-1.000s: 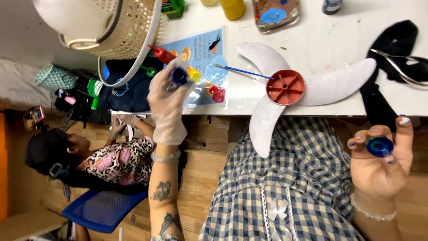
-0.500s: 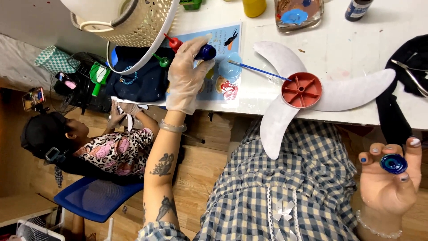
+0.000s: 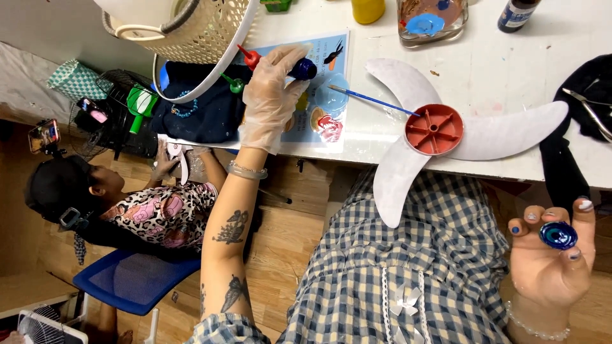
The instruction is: Painting blue stripes and decorative patterns on a plastic fan blade.
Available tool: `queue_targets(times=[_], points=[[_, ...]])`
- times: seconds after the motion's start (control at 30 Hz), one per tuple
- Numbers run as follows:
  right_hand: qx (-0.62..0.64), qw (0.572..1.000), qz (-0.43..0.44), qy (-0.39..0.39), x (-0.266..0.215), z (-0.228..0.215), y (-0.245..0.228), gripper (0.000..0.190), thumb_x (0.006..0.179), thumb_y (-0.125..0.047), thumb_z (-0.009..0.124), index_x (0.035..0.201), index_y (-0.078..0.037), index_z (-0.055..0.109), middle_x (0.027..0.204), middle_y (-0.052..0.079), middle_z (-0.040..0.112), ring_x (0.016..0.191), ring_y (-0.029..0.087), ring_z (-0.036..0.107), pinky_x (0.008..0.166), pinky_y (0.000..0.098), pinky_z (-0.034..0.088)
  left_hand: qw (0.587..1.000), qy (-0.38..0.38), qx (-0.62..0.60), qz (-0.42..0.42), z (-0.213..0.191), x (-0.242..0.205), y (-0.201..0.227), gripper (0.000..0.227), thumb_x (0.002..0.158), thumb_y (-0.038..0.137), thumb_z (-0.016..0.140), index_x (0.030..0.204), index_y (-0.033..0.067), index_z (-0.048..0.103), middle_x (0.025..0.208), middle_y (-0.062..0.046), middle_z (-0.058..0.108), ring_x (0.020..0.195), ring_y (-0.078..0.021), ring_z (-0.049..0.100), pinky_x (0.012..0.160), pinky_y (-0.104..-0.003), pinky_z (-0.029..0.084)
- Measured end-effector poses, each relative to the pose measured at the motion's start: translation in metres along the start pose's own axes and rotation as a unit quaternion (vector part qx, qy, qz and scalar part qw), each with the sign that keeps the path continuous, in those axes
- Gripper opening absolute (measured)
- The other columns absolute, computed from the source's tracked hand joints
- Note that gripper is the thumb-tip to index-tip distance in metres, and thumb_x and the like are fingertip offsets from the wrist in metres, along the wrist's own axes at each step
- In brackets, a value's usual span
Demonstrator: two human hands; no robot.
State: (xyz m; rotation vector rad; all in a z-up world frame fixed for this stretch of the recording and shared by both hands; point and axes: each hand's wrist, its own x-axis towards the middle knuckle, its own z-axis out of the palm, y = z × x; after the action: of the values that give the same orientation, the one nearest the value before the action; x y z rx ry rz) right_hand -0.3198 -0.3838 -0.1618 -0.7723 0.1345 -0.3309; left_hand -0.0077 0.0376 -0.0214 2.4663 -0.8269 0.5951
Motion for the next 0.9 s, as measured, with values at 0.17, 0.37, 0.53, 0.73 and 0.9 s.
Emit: queue_targets(times=[0.17,0.37,0.53,0.73,0.9], points=[[-0.005,1.0,0.005,0.009,0.0005,0.0054,0.0007,0.068,0.09,-0.038,0.077,0.152,-0.026,0.052,0.118,-0.007,0.067,0.117,0.016,0.057,0.095,0.0342,0.047,1.0,-0.018,-0.017,0.014,-0.0008,0.0021,-0.0027,0.072,0.078,-0.012,0.083,0.141,0.0157,0.06,0.134,-0.008,0.063,0.123,-0.028,0.063,0.107,-0.037,0.053],[0.006,1.0,0.009,0.007,0.0006,0.0061,0.0017,0.071,0.089,-0.038,0.081,0.152,-0.026,0.052,0.116,-0.006,0.068,0.115,0.016,0.057,0.095,0.0344,0.047,1.0,-0.006,0.002,0.023,0.0006,0.0036,-0.0026,0.068,0.079,-0.011,0.083,0.138,0.0149,0.062,0.133,-0.007,0.064,0.123,-0.0288,0.062,0.107,-0.038,0.052],[0.015,1.0,0.006,0.002,0.0009,0.0032,0.005,0.071,0.09,-0.039,0.081,0.153,-0.025,0.052,0.117,-0.006,0.067,0.115,0.017,0.057,0.095,0.0351,0.047,1.0,-0.005,0.008,0.027,0.0006,0.0034,-0.0032,0.069,0.078,-0.011,0.083,0.138,0.0156,0.061,0.134,-0.006,0.063,0.123,-0.0284,0.062,0.104,-0.038,0.053],[0.02,1.0,0.007,0.0,0.0011,0.0092,0.0059,0.069,0.09,-0.038,0.08,0.152,-0.024,0.052,0.117,-0.005,0.067,0.114,0.017,0.056,0.095,0.0341,0.047,0.999,-0.007,0.002,0.04,-0.0018,0.0066,-0.003,0.064,0.08,-0.009,0.083,0.137,0.0121,0.062,0.132,-0.009,0.063,0.122,-0.0293,0.062,0.104,-0.038,0.053],[0.005,1.0,0.013,-0.007,0.0029,0.0099,0.0052,0.066,0.091,-0.038,0.079,0.149,-0.024,0.051,0.117,-0.006,0.068,0.115,0.016,0.058,0.093,0.0335,0.047,0.996,0.002,-0.023,0.083,-0.0011,0.0088,-0.0068,0.068,0.08,-0.012,0.085,0.139,0.0102,0.059,0.129,-0.013,0.065,0.118,-0.0318,0.065,0.105,-0.042,0.052]])
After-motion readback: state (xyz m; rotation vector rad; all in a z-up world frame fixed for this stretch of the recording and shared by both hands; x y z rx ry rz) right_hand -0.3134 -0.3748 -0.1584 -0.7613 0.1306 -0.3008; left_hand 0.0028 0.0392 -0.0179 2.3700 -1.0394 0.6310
